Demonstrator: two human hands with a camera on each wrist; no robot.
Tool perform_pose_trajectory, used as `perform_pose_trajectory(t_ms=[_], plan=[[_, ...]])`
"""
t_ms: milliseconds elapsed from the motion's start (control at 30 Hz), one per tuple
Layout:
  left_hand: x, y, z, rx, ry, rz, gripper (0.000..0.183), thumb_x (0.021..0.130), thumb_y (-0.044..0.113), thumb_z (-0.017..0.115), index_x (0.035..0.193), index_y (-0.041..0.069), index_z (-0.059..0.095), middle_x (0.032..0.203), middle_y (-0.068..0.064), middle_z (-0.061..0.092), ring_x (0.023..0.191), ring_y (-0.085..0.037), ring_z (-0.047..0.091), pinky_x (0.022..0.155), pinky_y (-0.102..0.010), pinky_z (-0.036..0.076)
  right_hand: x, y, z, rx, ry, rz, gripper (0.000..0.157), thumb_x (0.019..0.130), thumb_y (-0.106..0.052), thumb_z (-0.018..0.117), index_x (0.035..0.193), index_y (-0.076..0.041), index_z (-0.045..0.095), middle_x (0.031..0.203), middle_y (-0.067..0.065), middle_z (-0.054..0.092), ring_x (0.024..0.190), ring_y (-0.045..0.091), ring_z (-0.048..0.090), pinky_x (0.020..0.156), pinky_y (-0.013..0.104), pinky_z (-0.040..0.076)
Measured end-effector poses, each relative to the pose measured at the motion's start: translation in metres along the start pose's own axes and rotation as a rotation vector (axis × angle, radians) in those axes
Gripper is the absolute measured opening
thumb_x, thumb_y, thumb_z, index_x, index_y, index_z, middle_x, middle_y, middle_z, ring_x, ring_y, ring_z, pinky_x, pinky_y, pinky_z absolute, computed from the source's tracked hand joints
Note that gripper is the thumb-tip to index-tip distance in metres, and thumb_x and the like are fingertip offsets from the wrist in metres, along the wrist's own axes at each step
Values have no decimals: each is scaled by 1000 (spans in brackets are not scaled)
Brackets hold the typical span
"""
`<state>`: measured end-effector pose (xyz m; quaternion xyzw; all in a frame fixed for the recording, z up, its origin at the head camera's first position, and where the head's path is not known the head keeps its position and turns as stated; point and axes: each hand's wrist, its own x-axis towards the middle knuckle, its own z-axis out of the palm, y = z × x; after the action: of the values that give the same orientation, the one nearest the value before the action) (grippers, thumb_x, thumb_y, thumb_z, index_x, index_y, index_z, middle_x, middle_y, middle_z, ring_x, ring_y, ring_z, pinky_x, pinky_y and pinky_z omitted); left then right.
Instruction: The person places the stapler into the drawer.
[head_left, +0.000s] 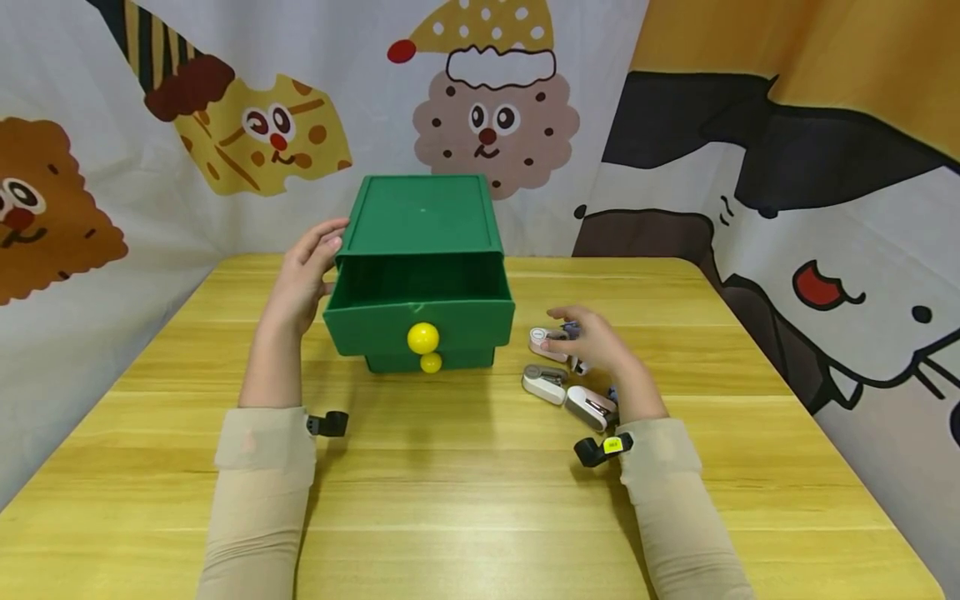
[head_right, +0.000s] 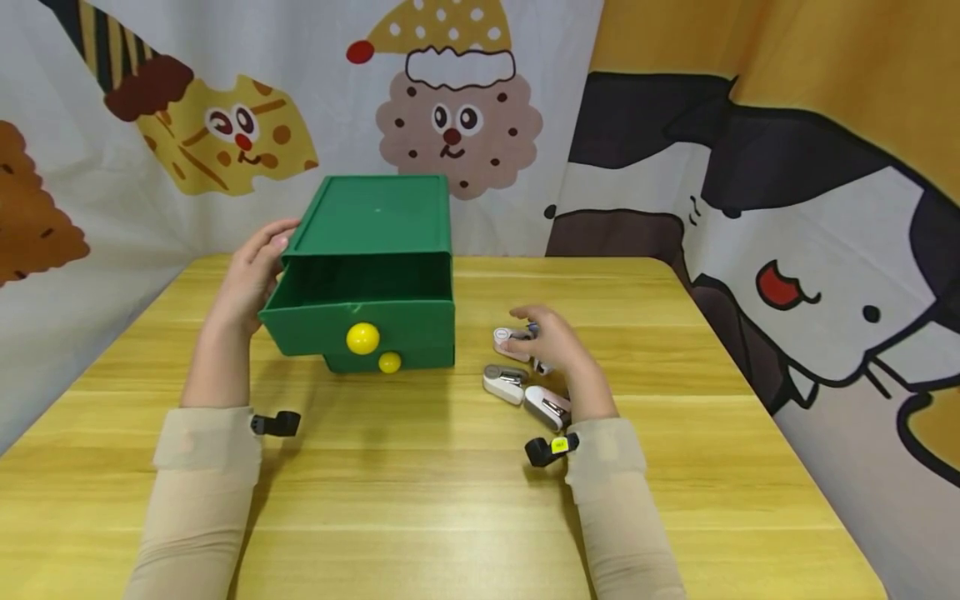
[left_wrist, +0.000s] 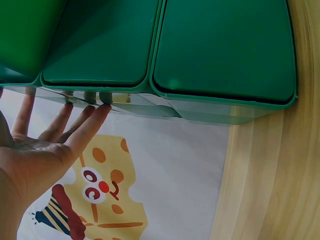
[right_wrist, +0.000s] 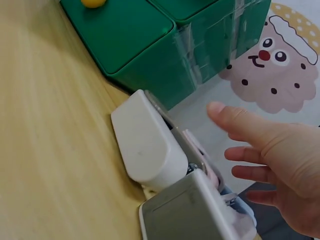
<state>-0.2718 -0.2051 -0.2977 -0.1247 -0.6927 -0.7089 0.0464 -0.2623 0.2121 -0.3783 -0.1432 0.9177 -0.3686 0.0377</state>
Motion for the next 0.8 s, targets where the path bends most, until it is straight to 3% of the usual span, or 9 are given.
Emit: perform_pose_trajectory(t_ms=[267, 800], plan=[[1, -2, -1, 6, -4, 6, 47, 98, 39, 53, 141, 19, 47, 146, -8, 39, 126, -30, 42, 74, -27, 53, 3, 9, 5, -49, -54, 9, 60, 84, -18, 76, 137, -3, 51, 137, 16, 49, 126, 33, 42, 103, 49, 33], [0, -1, -1, -18, -8, 8, 45, 99, 36, 51, 141, 18, 47, 146, -8, 39, 126, -29, 42, 75, -27, 52, 5, 11, 8, -76, -53, 36, 49, 87, -7, 71, 133, -1, 55, 129, 17, 55, 118, 32, 50, 98, 48, 40]])
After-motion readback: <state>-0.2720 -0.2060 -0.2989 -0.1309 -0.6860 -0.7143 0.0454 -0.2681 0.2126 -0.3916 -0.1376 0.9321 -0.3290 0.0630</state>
